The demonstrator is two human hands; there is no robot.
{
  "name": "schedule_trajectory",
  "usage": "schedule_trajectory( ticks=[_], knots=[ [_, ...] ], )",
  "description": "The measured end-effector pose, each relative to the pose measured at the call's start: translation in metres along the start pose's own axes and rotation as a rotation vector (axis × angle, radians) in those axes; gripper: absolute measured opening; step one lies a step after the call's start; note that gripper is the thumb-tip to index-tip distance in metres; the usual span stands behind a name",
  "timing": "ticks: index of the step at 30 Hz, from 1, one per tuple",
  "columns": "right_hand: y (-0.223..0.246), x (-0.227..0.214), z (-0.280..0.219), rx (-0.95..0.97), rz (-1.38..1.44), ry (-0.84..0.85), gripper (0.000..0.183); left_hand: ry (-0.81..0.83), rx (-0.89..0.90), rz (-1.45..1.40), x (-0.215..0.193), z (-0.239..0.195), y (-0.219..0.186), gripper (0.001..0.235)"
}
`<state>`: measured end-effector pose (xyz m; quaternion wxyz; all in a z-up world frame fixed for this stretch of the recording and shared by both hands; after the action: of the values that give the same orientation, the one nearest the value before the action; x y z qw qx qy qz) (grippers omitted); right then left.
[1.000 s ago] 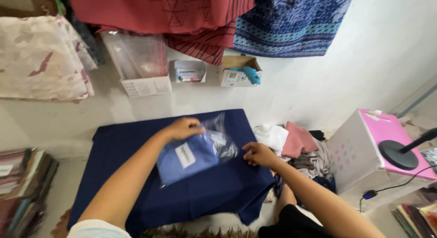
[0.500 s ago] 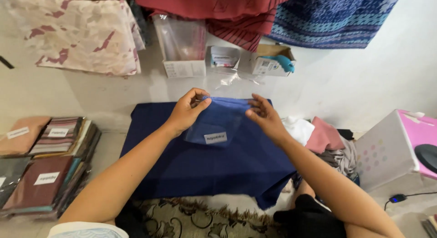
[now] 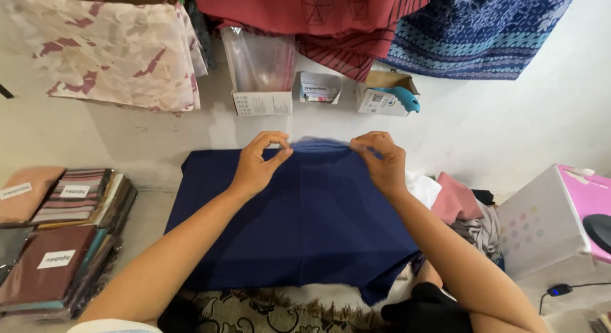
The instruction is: The person folds a blue piece of fabric on a dark blue mat, using a lint roller to clean it before and during the folding process. They then place the folded fabric into a clear plastic bag, seal it, and add a label.
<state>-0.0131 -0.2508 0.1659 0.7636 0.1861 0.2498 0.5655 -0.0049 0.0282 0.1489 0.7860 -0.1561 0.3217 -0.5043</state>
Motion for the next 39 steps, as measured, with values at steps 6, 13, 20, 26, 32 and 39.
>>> schedule_trajectory(
  ticks=[6, 13, 20, 26, 32, 39],
  knots=[
    [-0.024, -0.008, -0.073, -0.176, -0.09, 0.468, 0.004, 0.394, 0.096, 0.08, 0.015, -0.085, 0.069, 0.018],
    [-0.038, -0.019, -0.135, -0.43, -0.25, 0.769, 0.007, 0.633, 0.462, 0.465, 0.013, -0.149, 0.052, 0.01],
    [-0.037, -0.031, -0.14, -0.346, -0.214, 0.794, 0.006, 0.466, 0.446, 0.524, 0.017, -0.169, 0.052, 0.016],
    [-0.058, -0.027, -0.139, 0.372, -0.128, 0.753, 0.013, 0.642, -0.109, 0.376, 0.018, -0.162, 0.058, 0.019],
    [-0.084, -0.008, -0.134, 0.936, -0.148, 0.678, 0.008, 0.71, -0.591, 0.279, 0.031, -0.149, 0.065, 0.016],
    [-0.109, -0.002, -0.129, 1.124, -0.173, 0.628, 0.027, 0.767, -0.876, 0.315, 0.039, -0.14, 0.081, 0.03]
  ],
)
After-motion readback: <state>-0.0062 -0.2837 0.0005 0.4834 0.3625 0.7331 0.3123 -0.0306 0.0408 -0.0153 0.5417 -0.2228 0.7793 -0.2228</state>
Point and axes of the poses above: each hand's wrist, its own z-axis towards the middle knuckle, its own x-axis out of the palm, y = z × x, the point moved 1 cm from there along z, towards the middle knuckle, and after that the axes turned 11 degrees about z, right-handed, at the moved point
